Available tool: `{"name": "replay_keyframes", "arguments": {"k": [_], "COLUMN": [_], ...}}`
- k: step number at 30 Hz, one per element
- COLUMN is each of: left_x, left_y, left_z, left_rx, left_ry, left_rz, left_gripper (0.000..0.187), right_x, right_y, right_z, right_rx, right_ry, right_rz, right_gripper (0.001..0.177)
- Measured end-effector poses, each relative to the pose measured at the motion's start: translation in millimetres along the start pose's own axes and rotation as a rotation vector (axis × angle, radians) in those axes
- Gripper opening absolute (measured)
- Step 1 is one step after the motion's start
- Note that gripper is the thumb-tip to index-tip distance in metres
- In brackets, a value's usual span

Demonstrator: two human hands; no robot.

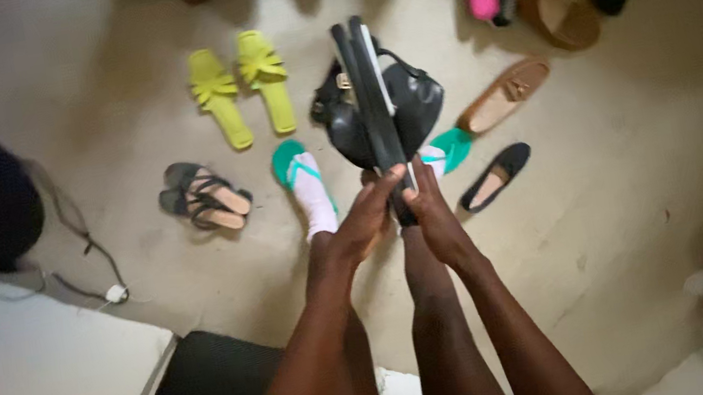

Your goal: The person removes various shoes from a multi-tier shoe rack and rearranges them on the floor, then places them back onto the rack in a more organized manner. The person handles sandals, slides, loafers, and sneakers, moving them one at a time.

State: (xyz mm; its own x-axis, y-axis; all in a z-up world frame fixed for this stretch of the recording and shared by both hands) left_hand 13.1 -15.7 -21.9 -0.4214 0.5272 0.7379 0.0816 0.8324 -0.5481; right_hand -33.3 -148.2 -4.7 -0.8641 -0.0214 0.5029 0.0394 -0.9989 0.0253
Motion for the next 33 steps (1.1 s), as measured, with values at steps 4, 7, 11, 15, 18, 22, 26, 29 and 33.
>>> {"name": "replay_keyframes", "arguments": {"k": [4, 7, 11, 15, 18, 22, 26, 29, 33], "left_x": [27.2, 47.1, 55.4, 66.0, 70.7, 59.3, 54.1, 43.5, 37.3], "left_y": [21.0, 36.0, 62.4, 89.8, 100.2, 100.6, 103.0, 95.4, 86.2], "left_z": [-44.9, -63.7, -81.1, -84.0, -82.4, -84.8, -98.4, -107.8, -119.1], "left_rx": [-0.112, -0.055, -0.140, -0.281, -0.305, -0.208, -0.180, 0.044, 0.194], "left_ry": [-0.118, -0.264, -0.397, -0.353, -0.419, -0.367, -0.336, -0.229, -0.106], "left_rz": [-0.127, -0.099, -0.148, -0.260, -0.307, -0.304, -0.192, -0.075, 0.070], "left_gripper": [0.044, 0.044, 0.045, 0.046, 0.049, 0.054, 0.054, 0.052, 0.040], "right_x": [-21.0, -24.3, -37.9, -46.8, -49.7, -60.9, -68.4, -76.4, -83.6], "right_y": [-40.2, -70.8, -104.8, -126.4, -138.4, -138.0, -136.5, -119.9, -101.9], "right_z": [34.3, 48.9, 61.8, 86.2, 101.1, 122.4, 129.2, 123.8, 112.5], "right_rx": [0.003, -0.019, -0.195, -0.043, -0.076, -0.024, -0.066, -0.160, -0.082], "right_ry": [-0.011, -0.018, -0.080, -0.054, -0.156, -0.053, -0.007, -0.193, -0.258], "right_rz": [0.033, 0.046, 0.081, 0.114, 0.120, 0.120, 0.128, 0.188, 0.252], "right_gripper": [0.082, 0.078, 0.078, 0.071, 0.073, 0.071, 0.074, 0.088, 0.096]}}
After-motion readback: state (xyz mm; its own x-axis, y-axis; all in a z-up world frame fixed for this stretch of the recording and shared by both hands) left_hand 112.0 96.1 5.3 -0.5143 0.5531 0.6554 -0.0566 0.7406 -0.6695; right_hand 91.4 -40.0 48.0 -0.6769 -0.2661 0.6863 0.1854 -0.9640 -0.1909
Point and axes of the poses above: each hand's wrist, its own x-axis away from the middle knuckle, its own y-axis out of the back of the hand, z = x × y, the point moved 3 cm from there along -x, towards the middle knuckle, and after that the axes turned 1 degree about y, right-handed, at the moved point
